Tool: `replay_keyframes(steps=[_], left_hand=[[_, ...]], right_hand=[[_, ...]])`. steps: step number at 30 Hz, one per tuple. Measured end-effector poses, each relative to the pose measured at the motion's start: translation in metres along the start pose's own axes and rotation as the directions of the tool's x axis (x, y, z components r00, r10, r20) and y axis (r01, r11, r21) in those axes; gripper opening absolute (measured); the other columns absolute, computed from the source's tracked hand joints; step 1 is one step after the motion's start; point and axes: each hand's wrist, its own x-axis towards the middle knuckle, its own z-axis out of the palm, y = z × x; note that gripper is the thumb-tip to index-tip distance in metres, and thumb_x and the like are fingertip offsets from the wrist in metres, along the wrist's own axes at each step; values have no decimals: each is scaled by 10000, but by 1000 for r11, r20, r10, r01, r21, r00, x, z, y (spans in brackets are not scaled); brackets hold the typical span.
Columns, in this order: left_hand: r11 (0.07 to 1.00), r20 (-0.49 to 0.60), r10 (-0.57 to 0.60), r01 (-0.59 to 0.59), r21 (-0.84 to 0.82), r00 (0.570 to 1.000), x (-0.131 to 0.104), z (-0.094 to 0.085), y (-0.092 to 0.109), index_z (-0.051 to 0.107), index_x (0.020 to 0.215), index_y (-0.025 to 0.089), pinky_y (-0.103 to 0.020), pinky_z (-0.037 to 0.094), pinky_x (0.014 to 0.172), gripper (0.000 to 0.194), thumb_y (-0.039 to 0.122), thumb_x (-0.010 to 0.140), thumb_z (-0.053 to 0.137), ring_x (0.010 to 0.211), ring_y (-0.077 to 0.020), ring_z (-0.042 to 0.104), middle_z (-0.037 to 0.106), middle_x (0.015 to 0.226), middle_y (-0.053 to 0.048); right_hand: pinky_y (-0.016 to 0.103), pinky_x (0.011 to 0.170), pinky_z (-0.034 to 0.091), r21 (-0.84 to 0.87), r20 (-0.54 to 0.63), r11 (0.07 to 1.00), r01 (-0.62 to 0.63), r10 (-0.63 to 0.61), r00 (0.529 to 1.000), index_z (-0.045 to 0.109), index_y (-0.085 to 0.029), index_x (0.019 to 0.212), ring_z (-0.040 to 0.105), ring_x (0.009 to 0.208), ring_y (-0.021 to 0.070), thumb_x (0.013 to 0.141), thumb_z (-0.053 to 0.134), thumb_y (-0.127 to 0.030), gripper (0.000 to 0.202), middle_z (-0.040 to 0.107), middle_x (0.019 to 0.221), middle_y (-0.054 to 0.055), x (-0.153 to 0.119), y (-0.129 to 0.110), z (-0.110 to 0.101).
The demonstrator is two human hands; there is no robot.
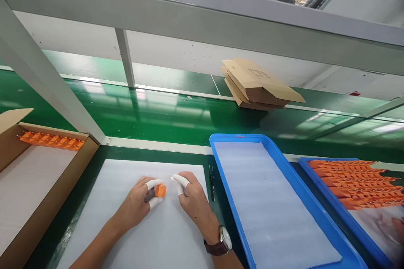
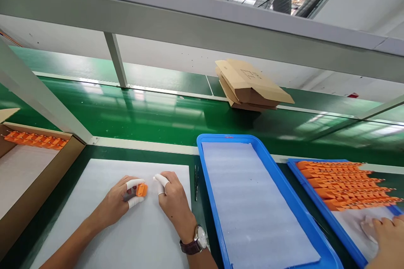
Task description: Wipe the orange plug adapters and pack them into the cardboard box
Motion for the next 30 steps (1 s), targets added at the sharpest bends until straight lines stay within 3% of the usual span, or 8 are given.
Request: replay_keyframes(steps=[3,6,9,13,17,20,23,30], left_hand=[[1000,0,-10,10,-9,1000,0,-1,1,590,1257,343,-334,569,758,358,219,924,628,921,-198,583,657,1171,-26],[1000,0,-17,17,-16,1000,0,-2,2,598,1231,333,-327,567,746,329,225,922,630,916,-196,591,655,1158,-28],[1000,-18,-11,11,-2,1000,0,-1,2,594,1220,322,-323,561,733,329,217,912,637,900,-193,592,657,1144,-25],[998,-64,53,-51,28,997,0,3,1,593,1195,301,-324,547,718,291,214,919,628,886,-194,590,662,1110,-27],[996,-173,75,-67,55,982,-1,3,-2,589,1165,273,-333,554,742,250,215,924,615,933,-202,609,644,1109,-41],[999,-278,33,-24,36,960,-1,1,-4,581,1144,256,-338,565,753,236,217,914,620,877,-181,614,619,1096,-38],[1000,-351,28,-22,23,936,-1,1,-6,572,1163,247,-334,577,753,265,208,905,616,829,-164,603,591,1076,-36],[969,-394,188,-104,223,900,-2,7,-9,561,1248,229,-288,547,623,346,151,911,565,776,-167,559,518,977,-38]], right_hand=[[373,858,575,117,29,993,12,-15,999,640,-270,1226,613,1021,213,810,452,62,565,637,1117,61,0,-4,-1],[383,868,579,91,109,995,37,-47,993,648,-255,1206,623,1029,219,791,447,66,562,650,1102,63,0,-5,2],[411,861,577,29,44,999,24,-25,999,653,-226,1185,621,1011,233,824,448,43,495,649,1093,88,-1,-1,7],[372,874,574,157,1,987,19,-20,1000,647,-240,1195,626,1022,208,843,462,26,479,646,1113,75,-2,-2,10],[368,879,571,190,112,981,35,-57,992,645,-242,1197,625,1036,207,771,443,53,556,646,1130,68,-5,-9,12],[360,814,573,180,155,981,68,-97,983,650,-255,1191,625,978,207,787,460,35,532,641,1101,65,-6,-11,13],[364,793,569,193,136,976,96,-124,983,645,-259,1204,615,956,209,845,479,3,475,630,1083,70,-6,-13,13],[360,792,585,253,5,955,154,-160,987,599,-275,1282,607,967,203,926,510,-40,435,595,1069,71,-6,-25,16]])
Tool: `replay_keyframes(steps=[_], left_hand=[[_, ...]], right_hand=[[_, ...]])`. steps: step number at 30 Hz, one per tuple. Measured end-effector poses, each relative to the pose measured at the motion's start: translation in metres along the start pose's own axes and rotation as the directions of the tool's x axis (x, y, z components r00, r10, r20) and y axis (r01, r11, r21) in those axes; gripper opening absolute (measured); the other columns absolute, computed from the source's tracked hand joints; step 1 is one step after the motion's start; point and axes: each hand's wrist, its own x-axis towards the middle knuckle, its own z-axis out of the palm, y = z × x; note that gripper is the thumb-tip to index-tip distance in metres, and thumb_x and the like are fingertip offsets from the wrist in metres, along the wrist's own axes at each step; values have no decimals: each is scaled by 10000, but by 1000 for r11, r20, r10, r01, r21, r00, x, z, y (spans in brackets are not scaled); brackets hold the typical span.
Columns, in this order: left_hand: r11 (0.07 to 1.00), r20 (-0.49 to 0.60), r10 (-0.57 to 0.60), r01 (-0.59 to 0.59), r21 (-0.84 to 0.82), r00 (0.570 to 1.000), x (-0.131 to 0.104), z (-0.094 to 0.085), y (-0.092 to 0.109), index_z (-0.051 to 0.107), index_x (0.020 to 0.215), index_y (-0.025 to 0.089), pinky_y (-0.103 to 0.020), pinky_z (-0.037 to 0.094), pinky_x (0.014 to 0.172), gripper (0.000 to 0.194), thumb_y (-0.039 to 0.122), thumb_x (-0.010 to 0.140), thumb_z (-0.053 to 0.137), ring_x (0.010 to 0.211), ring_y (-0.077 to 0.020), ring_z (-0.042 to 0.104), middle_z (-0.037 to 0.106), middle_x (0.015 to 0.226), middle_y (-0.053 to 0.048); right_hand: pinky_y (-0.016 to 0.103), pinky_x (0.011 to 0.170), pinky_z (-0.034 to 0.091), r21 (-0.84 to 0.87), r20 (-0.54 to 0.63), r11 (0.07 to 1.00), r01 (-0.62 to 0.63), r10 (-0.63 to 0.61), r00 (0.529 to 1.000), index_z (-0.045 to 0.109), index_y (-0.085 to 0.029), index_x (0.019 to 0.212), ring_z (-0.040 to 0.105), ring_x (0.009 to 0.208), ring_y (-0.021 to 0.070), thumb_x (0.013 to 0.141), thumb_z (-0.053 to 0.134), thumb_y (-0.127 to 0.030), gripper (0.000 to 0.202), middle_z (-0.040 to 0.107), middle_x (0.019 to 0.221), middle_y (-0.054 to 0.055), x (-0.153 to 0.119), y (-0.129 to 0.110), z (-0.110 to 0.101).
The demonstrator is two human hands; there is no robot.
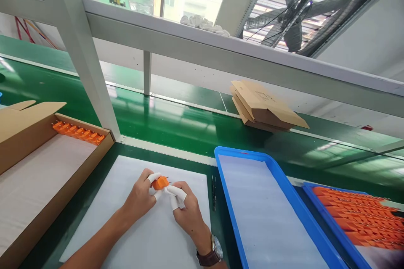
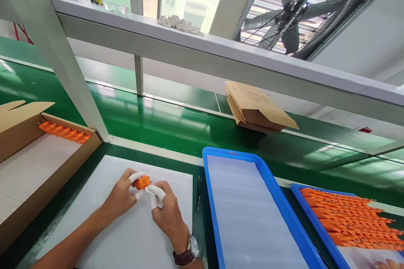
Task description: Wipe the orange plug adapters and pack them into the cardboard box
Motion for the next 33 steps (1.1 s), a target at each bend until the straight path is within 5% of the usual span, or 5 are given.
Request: replay_keyframes(steps=[5,9,17,25,33], left_hand=[[989,-22,85,-82,123,996,-6,10,2,552,1184,198,-287,543,614,298,80,920,482,783,-179,559,534,962,-55],[987,-17,91,-88,131,996,-8,15,7,568,1142,194,-292,530,603,353,24,858,445,744,-178,551,541,915,-46],[967,66,-210,218,-135,975,6,-8,14,628,1151,255,-293,556,636,290,249,862,648,727,-160,558,552,918,-11],[904,191,-203,258,-341,960,8,-7,10,631,1262,323,-367,606,850,376,231,898,615,973,-198,637,601,1141,-34],[930,347,-80,195,-311,934,9,-12,12,608,1317,353,-379,589,877,391,238,943,597,1006,-207,628,611,1213,-52]], right_hand=[[354,772,606,-150,-94,983,105,-120,988,534,-238,1364,610,977,209,918,514,-2,505,594,1086,97,-2,0,12],[343,753,617,-308,-54,939,151,-176,983,528,-179,1360,633,977,226,903,510,12,496,624,1069,120,-2,-1,19],[330,624,581,-365,-60,927,83,-113,992,603,-182,1130,633,844,230,834,473,1,372,634,980,107,-3,7,11],[335,666,576,-264,-116,963,49,-82,990,590,-219,1188,611,876,219,866,493,-18,391,611,993,88,-2,11,4],[358,687,559,-341,-129,940,10,-58,990,601,-210,1166,599,885,225,851,474,6,403,612,998,91,-1,18,-6]])
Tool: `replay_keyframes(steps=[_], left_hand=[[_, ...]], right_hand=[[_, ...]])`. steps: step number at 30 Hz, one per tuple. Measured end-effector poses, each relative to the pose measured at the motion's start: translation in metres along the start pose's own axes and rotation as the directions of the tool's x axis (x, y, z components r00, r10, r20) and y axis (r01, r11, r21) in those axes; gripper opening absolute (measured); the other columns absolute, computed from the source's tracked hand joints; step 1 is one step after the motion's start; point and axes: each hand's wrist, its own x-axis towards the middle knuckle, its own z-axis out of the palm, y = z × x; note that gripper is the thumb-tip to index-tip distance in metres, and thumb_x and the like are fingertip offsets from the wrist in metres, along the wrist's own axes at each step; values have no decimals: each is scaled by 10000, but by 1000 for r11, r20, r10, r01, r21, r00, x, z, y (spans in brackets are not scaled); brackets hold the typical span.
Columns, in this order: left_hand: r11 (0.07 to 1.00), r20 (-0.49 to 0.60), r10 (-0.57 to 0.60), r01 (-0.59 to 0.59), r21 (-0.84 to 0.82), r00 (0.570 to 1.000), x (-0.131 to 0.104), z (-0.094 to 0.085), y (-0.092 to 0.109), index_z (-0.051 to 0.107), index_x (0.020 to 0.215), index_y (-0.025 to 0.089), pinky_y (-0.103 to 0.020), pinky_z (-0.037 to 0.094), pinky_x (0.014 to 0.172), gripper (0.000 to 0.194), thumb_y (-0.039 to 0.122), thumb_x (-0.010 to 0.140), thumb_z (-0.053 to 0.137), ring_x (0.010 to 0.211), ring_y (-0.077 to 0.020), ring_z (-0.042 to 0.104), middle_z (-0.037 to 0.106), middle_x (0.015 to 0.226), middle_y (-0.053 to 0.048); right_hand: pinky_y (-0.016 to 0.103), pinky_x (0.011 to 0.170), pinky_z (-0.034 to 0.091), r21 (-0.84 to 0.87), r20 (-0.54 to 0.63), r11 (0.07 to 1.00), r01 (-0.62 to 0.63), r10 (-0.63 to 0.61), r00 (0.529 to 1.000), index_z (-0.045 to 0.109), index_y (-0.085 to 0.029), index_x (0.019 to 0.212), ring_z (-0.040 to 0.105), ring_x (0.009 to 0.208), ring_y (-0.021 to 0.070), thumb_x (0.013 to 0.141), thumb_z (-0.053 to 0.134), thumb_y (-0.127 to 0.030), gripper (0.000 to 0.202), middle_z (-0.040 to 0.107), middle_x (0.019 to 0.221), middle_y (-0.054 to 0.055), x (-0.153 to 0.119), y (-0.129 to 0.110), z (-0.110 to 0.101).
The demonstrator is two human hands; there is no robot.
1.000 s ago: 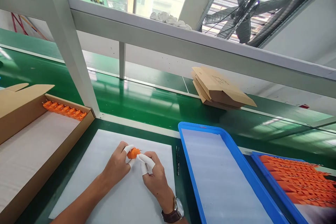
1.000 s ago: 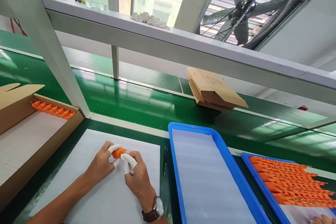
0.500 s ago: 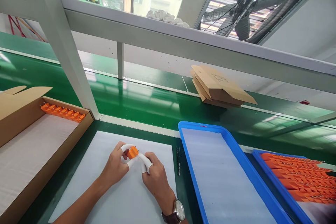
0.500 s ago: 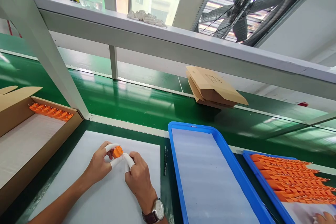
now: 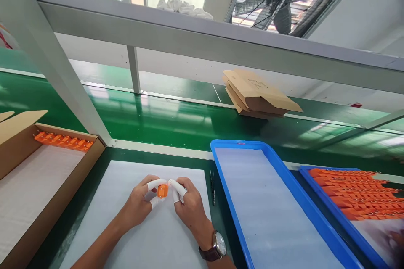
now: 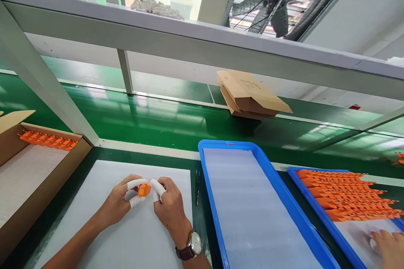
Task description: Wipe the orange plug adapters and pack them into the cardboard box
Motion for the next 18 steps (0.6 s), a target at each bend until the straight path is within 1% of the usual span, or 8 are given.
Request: replay_keyframes(steps=[4,6,9,11,14,16,18], left_hand=[[998,-5,9,-9,70,1000,0,1,-3,605,1323,362,-388,595,884,412,208,942,571,1104,-237,626,610,1239,-60],[993,-24,-1,4,118,1000,0,2,-5,622,1299,366,-403,594,913,402,205,933,578,1143,-246,621,616,1253,-55],[987,-35,-28,33,155,999,0,0,-7,623,1293,365,-423,585,958,396,212,930,584,1150,-243,629,629,1261,-47],[987,-29,-62,65,147,998,-1,-1,-8,607,1312,358,-423,587,966,400,221,938,577,1136,-235,642,628,1273,-47],[980,-20,-119,121,156,993,-1,-2,-7,560,1369,357,-433,584,976,485,219,908,621,1113,-232,658,618,1301,-45],[973,-32,-138,142,182,990,-2,-1,-5,528,1404,359,-442,583,970,577,231,865,685,1101,-239,660,608,1321,-47],[968,-61,-141,151,199,988,-1,0,-3,518,1414,354,-432,593,930,609,269,847,721,1061,-236,663,607,1317,-51]], right_hand=[[420,722,543,-203,-4,976,-83,83,997,634,-205,1077,571,903,265,762,441,49,449,610,980,104,2,10,-8],[446,723,539,-285,36,953,-107,122,992,645,-198,1018,555,917,288,721,446,55,438,607,978,116,3,12,-11],[489,771,550,-318,126,941,-115,163,979,640,-193,1000,555,973,310,747,486,35,374,609,1040,137,5,12,-13],[525,838,549,-305,159,946,-112,167,973,634,-198,1030,558,1047,325,781,521,6,341,613,1123,148,6,10,-14],[560,933,529,-285,147,951,-116,162,976,619,-206,1134,547,1159,338,818,556,-41,362,611,1234,153,7,9,-17],[566,971,519,-285,120,950,-125,164,979,596,-201,1216,535,1210,340,839,553,-60,405,605,1286,154,7,9,-18],[557,973,526,-288,109,950,-124,161,981,565,-193,1287,532,1222,335,824,518,-26,495,603,1309,152,6,12,-18]])
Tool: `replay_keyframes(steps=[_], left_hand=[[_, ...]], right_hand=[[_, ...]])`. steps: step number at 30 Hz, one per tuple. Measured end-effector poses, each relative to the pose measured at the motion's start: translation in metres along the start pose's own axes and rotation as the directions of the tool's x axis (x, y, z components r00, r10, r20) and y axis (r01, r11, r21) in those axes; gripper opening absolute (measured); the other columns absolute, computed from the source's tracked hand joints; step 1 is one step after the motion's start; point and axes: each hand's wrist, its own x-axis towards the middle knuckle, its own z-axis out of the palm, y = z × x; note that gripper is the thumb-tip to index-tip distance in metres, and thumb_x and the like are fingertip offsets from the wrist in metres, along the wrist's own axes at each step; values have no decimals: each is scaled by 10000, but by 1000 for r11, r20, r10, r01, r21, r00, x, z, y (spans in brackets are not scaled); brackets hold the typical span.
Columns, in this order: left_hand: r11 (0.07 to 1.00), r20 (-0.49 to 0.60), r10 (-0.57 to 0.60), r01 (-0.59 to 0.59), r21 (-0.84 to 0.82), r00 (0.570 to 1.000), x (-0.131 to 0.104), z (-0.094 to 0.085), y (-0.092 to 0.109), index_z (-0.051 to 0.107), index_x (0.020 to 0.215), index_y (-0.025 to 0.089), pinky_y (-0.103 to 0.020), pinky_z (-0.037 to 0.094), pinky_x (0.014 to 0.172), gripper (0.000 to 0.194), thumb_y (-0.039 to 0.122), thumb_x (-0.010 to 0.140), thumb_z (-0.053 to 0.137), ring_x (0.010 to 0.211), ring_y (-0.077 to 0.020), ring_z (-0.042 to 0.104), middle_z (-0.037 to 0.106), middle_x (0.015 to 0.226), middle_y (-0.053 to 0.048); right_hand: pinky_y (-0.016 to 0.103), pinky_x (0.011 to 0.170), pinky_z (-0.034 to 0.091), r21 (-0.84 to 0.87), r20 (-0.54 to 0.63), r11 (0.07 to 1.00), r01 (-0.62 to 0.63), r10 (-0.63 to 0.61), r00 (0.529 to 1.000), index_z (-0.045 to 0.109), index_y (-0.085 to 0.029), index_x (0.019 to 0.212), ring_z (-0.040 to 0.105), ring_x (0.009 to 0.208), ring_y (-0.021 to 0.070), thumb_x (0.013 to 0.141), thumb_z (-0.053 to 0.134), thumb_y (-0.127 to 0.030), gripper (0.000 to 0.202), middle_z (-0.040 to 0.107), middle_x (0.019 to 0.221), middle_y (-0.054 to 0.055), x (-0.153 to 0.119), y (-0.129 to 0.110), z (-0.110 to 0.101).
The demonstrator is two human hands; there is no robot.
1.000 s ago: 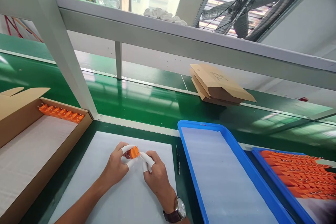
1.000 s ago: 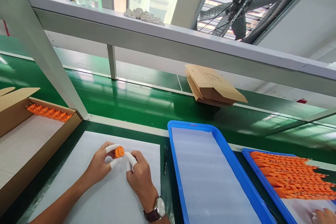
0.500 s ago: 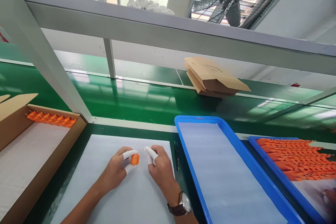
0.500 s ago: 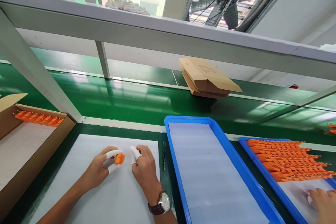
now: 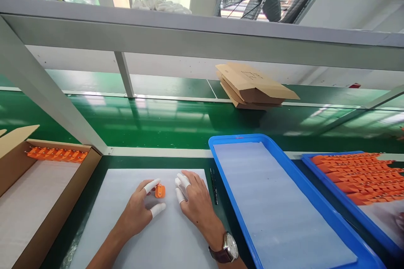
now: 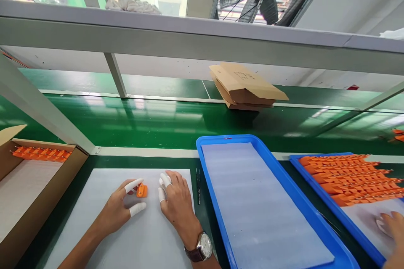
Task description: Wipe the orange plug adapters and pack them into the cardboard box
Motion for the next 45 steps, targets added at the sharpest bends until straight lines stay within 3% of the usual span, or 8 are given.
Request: replay_keyframes(steps=[8,11,15,18,22,26,34,45], left_hand=[[992,-8,127,-127,-21,992,4,7,4,595,1352,330,-418,595,864,418,335,934,621,1051,-253,653,649,1231,-84],[981,-5,-34,32,-192,999,3,9,2,627,1297,286,-444,578,925,385,381,924,641,1084,-268,658,669,1230,-95],[727,64,-305,276,-629,950,4,4,3,576,1375,232,-478,541,1013,517,460,918,649,1031,-249,698,695,1216,-104],[500,136,-309,282,-819,941,8,-3,7,594,1377,197,-490,542,1018,522,437,916,644,1101,-274,680,671,1278,-126],[409,185,-273,288,-866,944,9,-9,12,566,1421,179,-529,502,1078,551,398,919,628,1219,-319,636,667,1298,-146],[472,170,-229,263,-842,958,5,-3,13,427,1522,214,-552,515,1060,632,419,949,598,1201,-316,648,648,1315,-150],[916,-64,-29,1,-401,998,-3,19,2,356,1539,313,-495,496,1103,662,399,942,628,1300,-277,584,614,1353,-99],[962,9,-5,7,-274,1000,-6,19,-3,216,1574,366,-494,451,1129,720,288,963,589,1309,-252,576,576,1453,-69]], right_hand=[[417,709,582,37,16,994,107,-108,994,671,-186,941,573,893,269,660,413,136,499,657,958,106,-4,3,15],[404,720,588,125,-3,984,126,-127,992,672,-182,1016,574,912,260,667,406,126,536,654,988,99,-5,-3,15],[403,768,589,272,-100,951,145,-122,988,623,-201,1222,583,958,251,699,392,110,651,652,1059,92,-4,-12,9],[401,757,584,335,-179,925,178,-123,976,602,-216,1254,586,952,245,735,396,98,641,654,1065,90,-4,-17,5],[401,768,590,394,-219,892,221,-142,965,562,-242,1319,595,975,239,829,432,56,588,659,1087,90,-4,-24,2],[401,754,603,380,-222,895,233,-156,962,528,-253,1361,613,970,241,872,449,21,566,657,1089,97,-4,-24,1],[392,742,600,387,-264,900,201,-101,959,550,-223,1278,595,960,236,867,498,1,471,630,1064,101,-3,-17,-1],[382,726,568,315,-215,906,284,-223,951,604,-198,1126,586,915,228,749,430,86,503,663,1030,89,-3,-20,9]])
